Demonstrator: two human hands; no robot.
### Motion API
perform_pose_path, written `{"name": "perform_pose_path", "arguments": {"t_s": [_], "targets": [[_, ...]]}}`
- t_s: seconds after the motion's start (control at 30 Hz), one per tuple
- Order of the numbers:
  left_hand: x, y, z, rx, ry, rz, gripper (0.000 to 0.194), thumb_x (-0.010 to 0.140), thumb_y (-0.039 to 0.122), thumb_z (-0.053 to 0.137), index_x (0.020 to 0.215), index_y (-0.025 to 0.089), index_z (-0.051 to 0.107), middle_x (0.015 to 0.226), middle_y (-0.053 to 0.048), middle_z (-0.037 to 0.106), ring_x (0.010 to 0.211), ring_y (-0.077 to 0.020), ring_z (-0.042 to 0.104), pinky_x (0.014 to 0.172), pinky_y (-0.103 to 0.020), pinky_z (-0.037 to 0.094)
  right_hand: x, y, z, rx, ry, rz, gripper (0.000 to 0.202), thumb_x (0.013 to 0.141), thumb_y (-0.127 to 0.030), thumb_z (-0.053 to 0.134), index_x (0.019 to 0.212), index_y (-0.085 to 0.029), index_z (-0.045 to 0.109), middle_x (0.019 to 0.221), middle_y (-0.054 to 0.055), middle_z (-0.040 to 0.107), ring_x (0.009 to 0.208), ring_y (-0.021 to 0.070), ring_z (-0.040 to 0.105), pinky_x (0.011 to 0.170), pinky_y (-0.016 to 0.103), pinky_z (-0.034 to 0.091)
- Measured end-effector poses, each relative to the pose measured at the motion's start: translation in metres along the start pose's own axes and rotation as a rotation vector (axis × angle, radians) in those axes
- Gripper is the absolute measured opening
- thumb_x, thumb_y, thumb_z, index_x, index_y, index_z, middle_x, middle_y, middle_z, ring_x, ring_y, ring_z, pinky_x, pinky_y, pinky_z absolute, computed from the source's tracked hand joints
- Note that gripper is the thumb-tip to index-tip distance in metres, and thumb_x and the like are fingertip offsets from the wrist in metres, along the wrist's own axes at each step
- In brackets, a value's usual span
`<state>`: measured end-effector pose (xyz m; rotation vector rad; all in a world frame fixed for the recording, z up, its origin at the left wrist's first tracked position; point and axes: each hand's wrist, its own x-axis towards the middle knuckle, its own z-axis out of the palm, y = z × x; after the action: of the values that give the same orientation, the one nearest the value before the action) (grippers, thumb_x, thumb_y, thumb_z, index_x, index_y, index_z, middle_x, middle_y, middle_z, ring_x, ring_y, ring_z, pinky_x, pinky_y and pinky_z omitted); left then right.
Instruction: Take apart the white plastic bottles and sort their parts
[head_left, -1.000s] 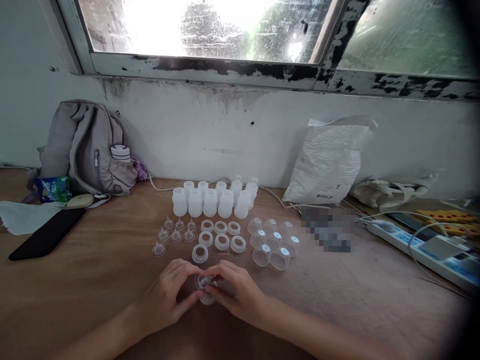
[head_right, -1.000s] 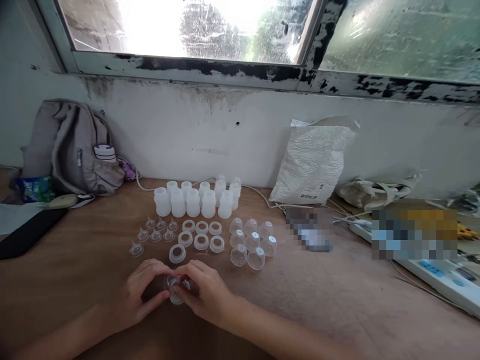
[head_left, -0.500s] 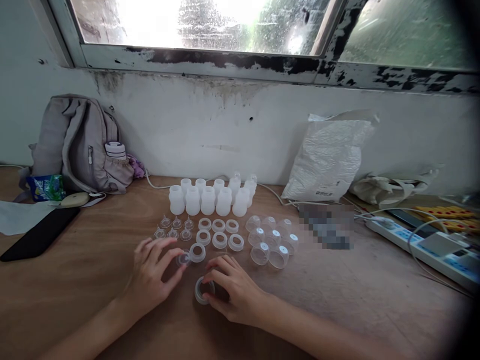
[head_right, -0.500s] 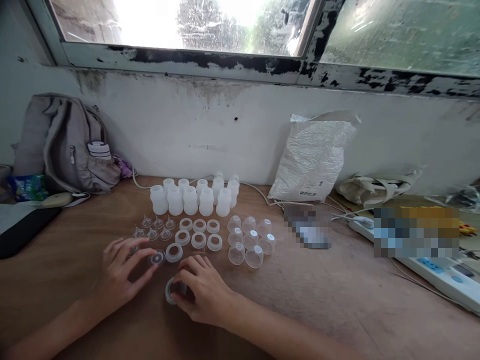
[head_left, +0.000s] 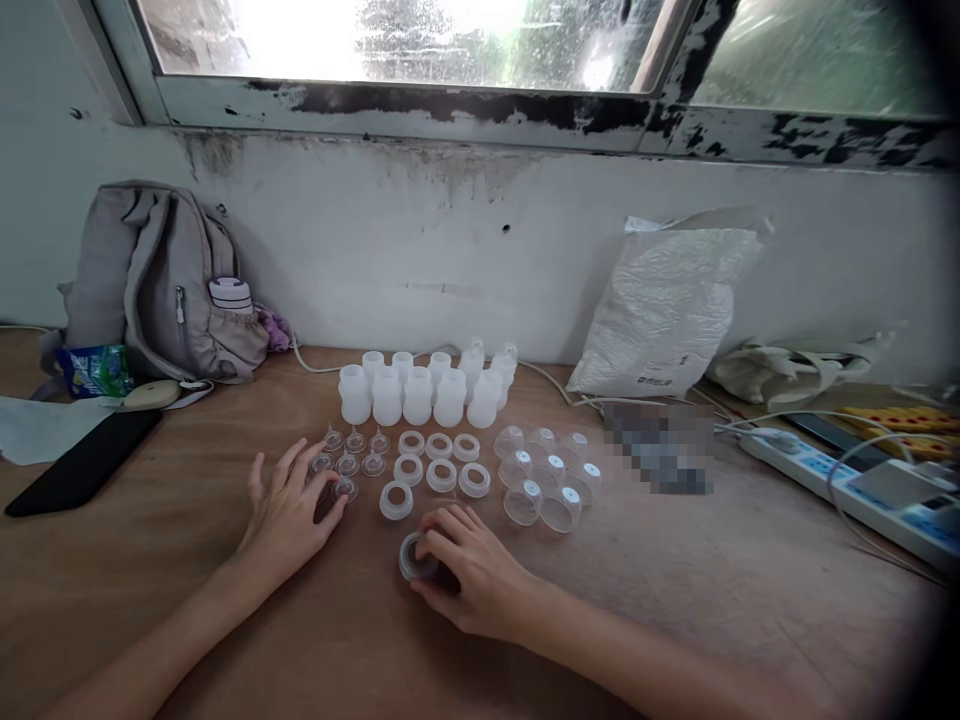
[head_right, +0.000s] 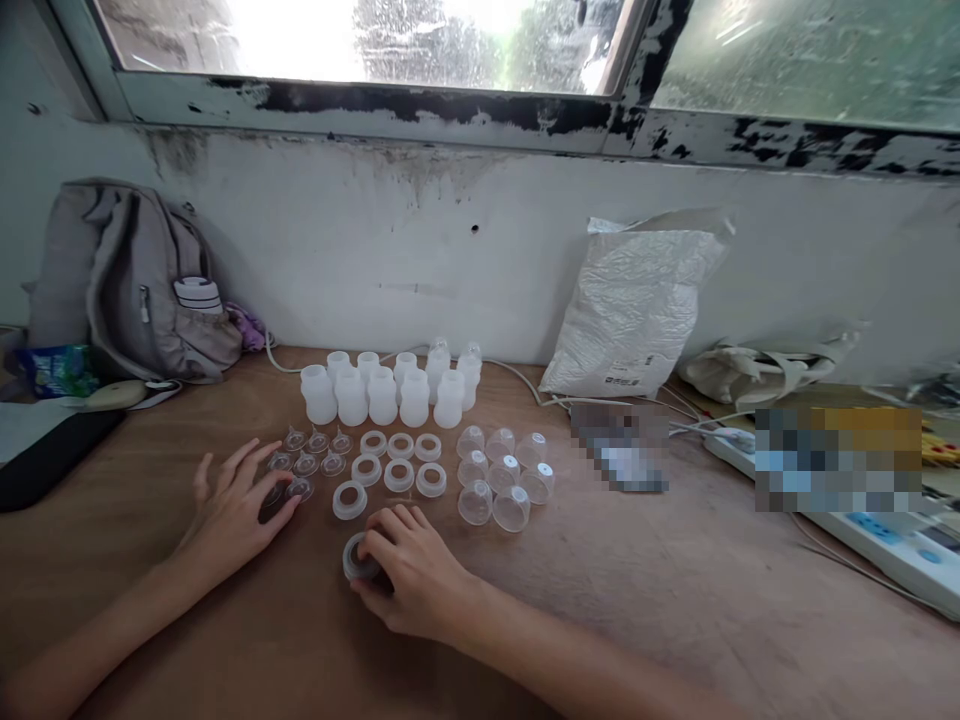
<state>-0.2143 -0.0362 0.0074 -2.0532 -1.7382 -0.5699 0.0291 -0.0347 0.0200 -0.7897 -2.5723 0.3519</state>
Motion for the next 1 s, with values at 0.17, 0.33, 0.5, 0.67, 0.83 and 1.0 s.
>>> {"name": "perform_pose_path", "arguments": {"t_s": [0.17, 0.33, 0.5, 0.67, 0.83, 1.0], "targets": [[0.000, 0.000, 0.001, -0.020, 0.030, -0.001, 0.017, 0.076, 0.033, 0.049, 0.082, 0.021, 0.058, 0.118, -0.009, 0.050, 0.117, -0.0279, 0.034, 0.098, -0.056, 0.005, 0.002, 0.009, -0.001, -0.023, 0.068, 0.096, 0.015, 0.072, -0.020, 0.054, 0.085, -0.019, 0.047, 0.089, 0.006, 0.053, 0.084, 0.0189, 0.047, 0.074, 0.033, 0.039], [0.001, 0.001, -0.008, -0.138, 0.146, 0.060, 0.035, 0.075, 0.029, 0.051, 0.108, 0.019, 0.048, 0.123, -0.012, 0.045, 0.116, -0.0278, 0.036, 0.099, -0.052, 0.017, 0.003, 0.017, 0.001, -0.066, 0.136, 0.137, 0.020, 0.070, -0.014, 0.053, 0.089, -0.019, 0.048, 0.102, 0.009, 0.049, 0.094, 0.0213, 0.046, 0.079, 0.036, 0.039], [-0.005, 0.015, -0.019, -0.379, -0.141, 0.388, 0.033, 0.081, 0.021, 0.043, 0.114, 0.020, 0.045, 0.119, -0.008, 0.048, 0.115, -0.0204, 0.038, 0.097, -0.037, 0.033, 0.001, 0.019, 0.002, -0.079, 0.156, 0.116, 0.015, 0.072, -0.013, 0.050, 0.085, -0.019, 0.050, 0.103, 0.009, 0.048, 0.097, 0.0227, 0.044, 0.081, 0.037, 0.038], [-0.009, 0.030, -0.017, -0.421, -0.339, 0.377, 0.049, 0.084, 0.031, 0.041, 0.130, 0.022, 0.027, 0.134, -0.006, 0.033, 0.123, -0.0213, 0.028, 0.099, -0.038, 0.033, 0.000, 0.019, 0.002, -0.091, 0.192, 0.088, 0.015, 0.072, -0.012, 0.050, 0.085, -0.019, 0.051, 0.101, 0.009, 0.048, 0.095, 0.0229, 0.045, 0.081, 0.039, 0.038], [-0.006, 0.031, -0.020, -0.415, -0.423, 0.419, 0.049, 0.086, 0.033, 0.038, 0.132, 0.026, 0.023, 0.137, -0.002, 0.028, 0.126, -0.0201, 0.023, 0.101, -0.040, 0.030, 0.000, 0.021, 0.002, -0.111, 0.216, 0.101, 0.015, 0.072, -0.010, 0.049, 0.084, -0.019, 0.051, 0.099, 0.010, 0.049, 0.091, 0.0226, 0.045, 0.079, 0.039, 0.039], [-0.004, 0.031, -0.022, -0.375, -0.456, 0.454, 0.049, 0.088, 0.031, 0.034, 0.133, 0.031, 0.016, 0.139, 0.002, 0.025, 0.128, -0.0216, 0.018, 0.099, -0.044, 0.030, -0.001, 0.016, -0.003, -0.124, 0.219, 0.097, 0.015, 0.072, -0.010, 0.048, 0.085, -0.019, 0.052, 0.098, 0.009, 0.049, 0.088, 0.0218, 0.045, 0.077, 0.038, 0.039]]}}
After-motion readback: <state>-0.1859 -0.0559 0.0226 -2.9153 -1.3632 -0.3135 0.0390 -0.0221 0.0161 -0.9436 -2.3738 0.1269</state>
